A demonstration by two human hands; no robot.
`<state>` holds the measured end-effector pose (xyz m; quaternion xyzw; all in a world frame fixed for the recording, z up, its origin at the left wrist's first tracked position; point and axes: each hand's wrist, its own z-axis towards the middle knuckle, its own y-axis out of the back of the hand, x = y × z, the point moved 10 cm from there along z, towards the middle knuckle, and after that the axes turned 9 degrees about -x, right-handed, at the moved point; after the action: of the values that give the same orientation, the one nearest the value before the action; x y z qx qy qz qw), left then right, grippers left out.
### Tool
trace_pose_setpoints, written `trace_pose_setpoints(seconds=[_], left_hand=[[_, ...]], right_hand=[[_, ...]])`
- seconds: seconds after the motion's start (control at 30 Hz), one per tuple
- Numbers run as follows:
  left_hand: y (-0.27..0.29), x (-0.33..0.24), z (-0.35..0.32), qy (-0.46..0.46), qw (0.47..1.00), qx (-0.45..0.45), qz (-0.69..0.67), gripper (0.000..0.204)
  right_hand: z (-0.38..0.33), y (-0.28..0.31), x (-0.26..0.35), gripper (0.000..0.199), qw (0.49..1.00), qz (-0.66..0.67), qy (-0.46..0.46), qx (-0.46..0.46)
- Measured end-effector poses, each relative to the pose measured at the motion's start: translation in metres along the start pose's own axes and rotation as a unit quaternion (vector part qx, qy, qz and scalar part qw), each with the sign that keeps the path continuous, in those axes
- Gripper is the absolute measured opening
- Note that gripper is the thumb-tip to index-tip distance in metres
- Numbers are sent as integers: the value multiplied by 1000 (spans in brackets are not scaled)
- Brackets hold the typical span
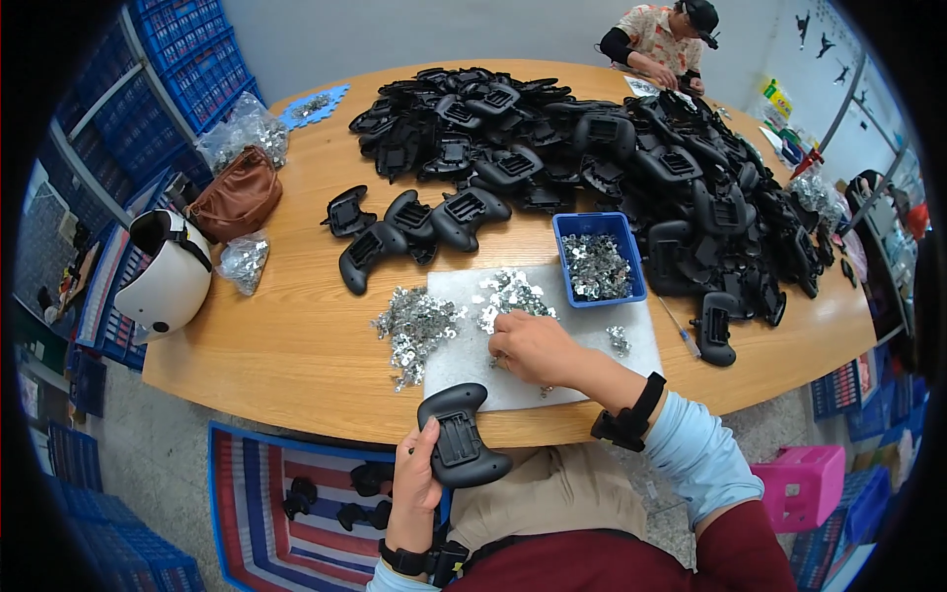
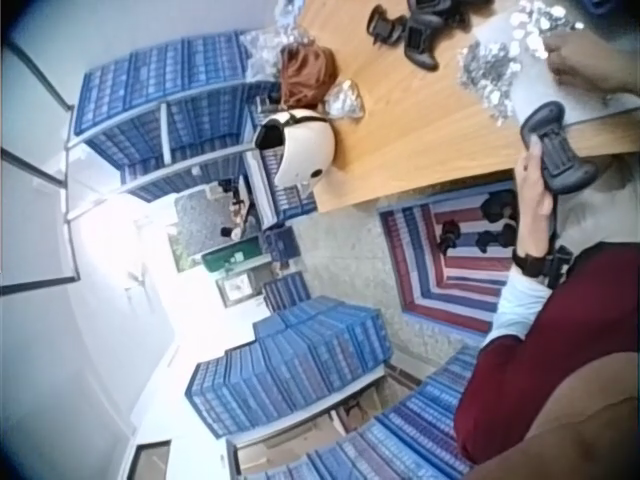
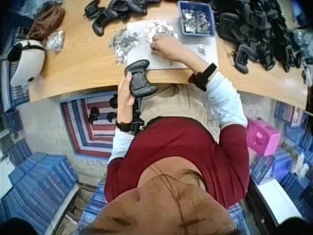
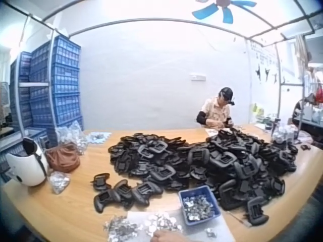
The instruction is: Assembling internal components and silver parts into game controller shells at a workshop table.
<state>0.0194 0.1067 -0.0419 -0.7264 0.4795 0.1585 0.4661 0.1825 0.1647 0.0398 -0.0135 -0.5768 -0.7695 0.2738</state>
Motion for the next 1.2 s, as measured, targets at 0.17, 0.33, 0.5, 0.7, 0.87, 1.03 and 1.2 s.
trace_pose_setpoints(seconds=[0.17,0.33,0.5,0.7,0.87,1.03,1.2], left_hand=[[-14,-3,1,-23,999,23,-3,28],[-28,5,3,-10,999,31,-4,26],[-35,11,4,-21,999,26,20,24],[-43,16,2,-16,999,37,18,22],[-47,14,2,-38,998,38,21,21],[-43,15,4,-39,999,10,32,18],[-45,14,4,-47,998,9,47,16]], right_hand=[[1,6,-6,6,997,58,-40,29],[-18,25,12,10,958,245,-133,-69],[-31,32,34,9,955,231,-151,-113],[-41,42,42,8,957,212,-118,-161],[-52,43,49,10,960,166,-92,-204],[-58,38,44,12,949,234,-104,-182],[-66,37,21,35,922,271,-235,-147]])
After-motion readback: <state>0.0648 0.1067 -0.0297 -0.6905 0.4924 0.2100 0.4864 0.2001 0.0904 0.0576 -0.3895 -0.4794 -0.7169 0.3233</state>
